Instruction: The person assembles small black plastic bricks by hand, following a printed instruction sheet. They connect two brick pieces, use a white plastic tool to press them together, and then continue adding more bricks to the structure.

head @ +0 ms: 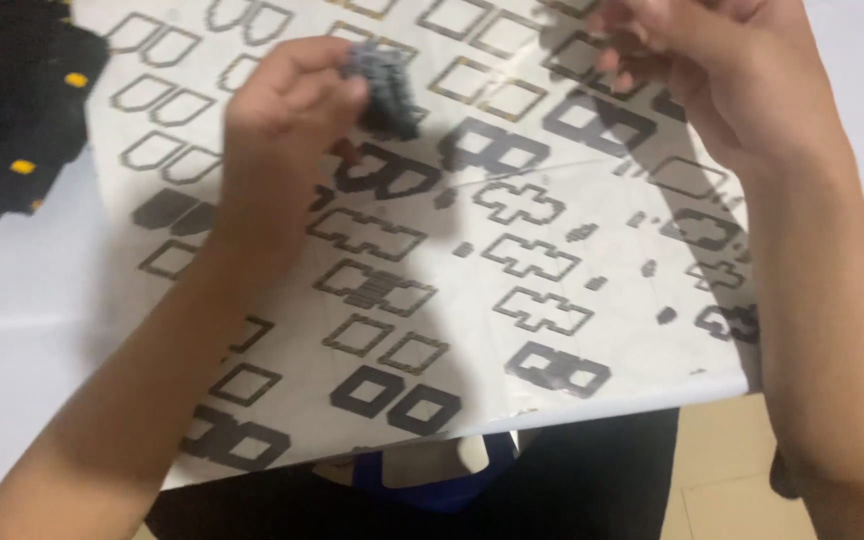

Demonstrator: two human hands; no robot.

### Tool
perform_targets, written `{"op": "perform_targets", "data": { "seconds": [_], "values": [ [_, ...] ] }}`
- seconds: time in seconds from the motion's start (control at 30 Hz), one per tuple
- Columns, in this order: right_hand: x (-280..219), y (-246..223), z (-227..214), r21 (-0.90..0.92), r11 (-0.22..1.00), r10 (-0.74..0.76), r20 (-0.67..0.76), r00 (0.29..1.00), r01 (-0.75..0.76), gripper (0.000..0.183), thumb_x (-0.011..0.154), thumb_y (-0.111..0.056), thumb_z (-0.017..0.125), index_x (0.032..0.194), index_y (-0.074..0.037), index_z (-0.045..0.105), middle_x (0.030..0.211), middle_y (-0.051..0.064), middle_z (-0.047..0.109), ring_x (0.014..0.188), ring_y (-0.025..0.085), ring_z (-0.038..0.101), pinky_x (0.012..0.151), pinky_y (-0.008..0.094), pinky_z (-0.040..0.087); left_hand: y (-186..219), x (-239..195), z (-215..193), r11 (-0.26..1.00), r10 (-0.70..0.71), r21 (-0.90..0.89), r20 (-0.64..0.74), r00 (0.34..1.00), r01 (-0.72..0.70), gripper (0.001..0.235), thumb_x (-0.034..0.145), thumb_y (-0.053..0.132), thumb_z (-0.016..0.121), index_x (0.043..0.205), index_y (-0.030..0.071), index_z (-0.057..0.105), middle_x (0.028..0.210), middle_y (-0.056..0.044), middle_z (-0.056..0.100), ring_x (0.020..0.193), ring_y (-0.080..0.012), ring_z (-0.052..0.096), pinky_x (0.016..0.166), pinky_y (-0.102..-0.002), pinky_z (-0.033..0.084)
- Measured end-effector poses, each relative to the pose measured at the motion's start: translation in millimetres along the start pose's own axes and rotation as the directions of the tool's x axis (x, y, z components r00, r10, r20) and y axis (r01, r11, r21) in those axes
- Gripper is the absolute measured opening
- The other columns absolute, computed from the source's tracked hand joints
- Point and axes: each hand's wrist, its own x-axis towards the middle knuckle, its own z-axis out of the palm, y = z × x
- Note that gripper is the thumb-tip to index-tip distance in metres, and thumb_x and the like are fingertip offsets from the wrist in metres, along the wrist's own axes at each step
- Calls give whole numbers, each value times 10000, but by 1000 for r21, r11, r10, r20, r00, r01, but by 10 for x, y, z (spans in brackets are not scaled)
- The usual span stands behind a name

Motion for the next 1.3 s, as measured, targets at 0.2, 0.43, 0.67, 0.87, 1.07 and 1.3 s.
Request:
{"op": "perform_targets", "data": {
  "seconds": [0.2, 0.43, 0.67, 0.87, 1.07, 1.3],
  "values": [
    [43, 89, -158, 63, 995, -65, -109, 992, 72, 287, 980, -135, 568, 743, -195, 417, 794, -83, 466, 829, 82, 629, 777, 210, 560, 149, -27, 47, 977, -195, -85, 9, 981, 195, 482, 811, 278, 438, 1245, 71, 471, 920, -23, 569, 776, -113, 518, 599, -189, 440],
    [37, -13, -20, 39, 998, -38, -82, 996, 41, 80, 894, -178, 558, 850, -160, 494, 886, -48, 540, 819, 77, 635, 703, 194, 533, 133, -62, 67, 972, -196, -119, 54, 979, 201, 388, 890, 207, 541, 1253, 73, 515, 995, -66, 583, 858, -139, 554, 727, -214, 522],
    [-7, -102, 75, 46, 999, -10, -53, 999, 13, 120, 921, -240, 582, 975, -132, 576, 989, -10, 639, 796, 85, 629, 682, 181, 502, 172, -80, 103, 966, -238, -88, 55, 970, 242, 300, 892, 119, 539, 1187, 78, 566, 1031, -112, 675, 883, -207, 678, 718, -253, 565],
    [22, -121, 73, 27, 999, 22, -127, 992, -19, 162, 815, -199, 566, 962, -143, 606, 943, -27, 629, 777, 54, 621, 673, 175, 501, 153, -77, 78, 983, -173, -61, 26, 985, 174, 370, 902, 236, 538, 1202, 20, 531, 1015, -140, 646, 802, -191, 612, 675, -227, 541],
    [5, -169, 108, 42, 998, 47, -122, 991, -42, 134, 846, -228, 592, 955, -149, 600, 928, -35, 619, 763, 50, 616, 665, 170, 490, 131, -73, 77, 969, -220, -113, -1, 976, 218, 374, 893, 237, 552, 1204, 29, 545, 973, -134, 653, 744, -185, 593, 665, -235, 522],
    [15, -120, 83, 28, 999, 33, -130, 991, -30, 164, 836, -222, 579, 976, -146, 618, 958, -35, 637, 790, 56, 628, 674, 164, 506, 133, -81, 82, 977, -201, -81, -9, 980, 199, 382, 898, 259, 556, 1205, 32, 548, 983, -132, 661, 718, -177, 591, 646, -232, 523]
  ]
}}
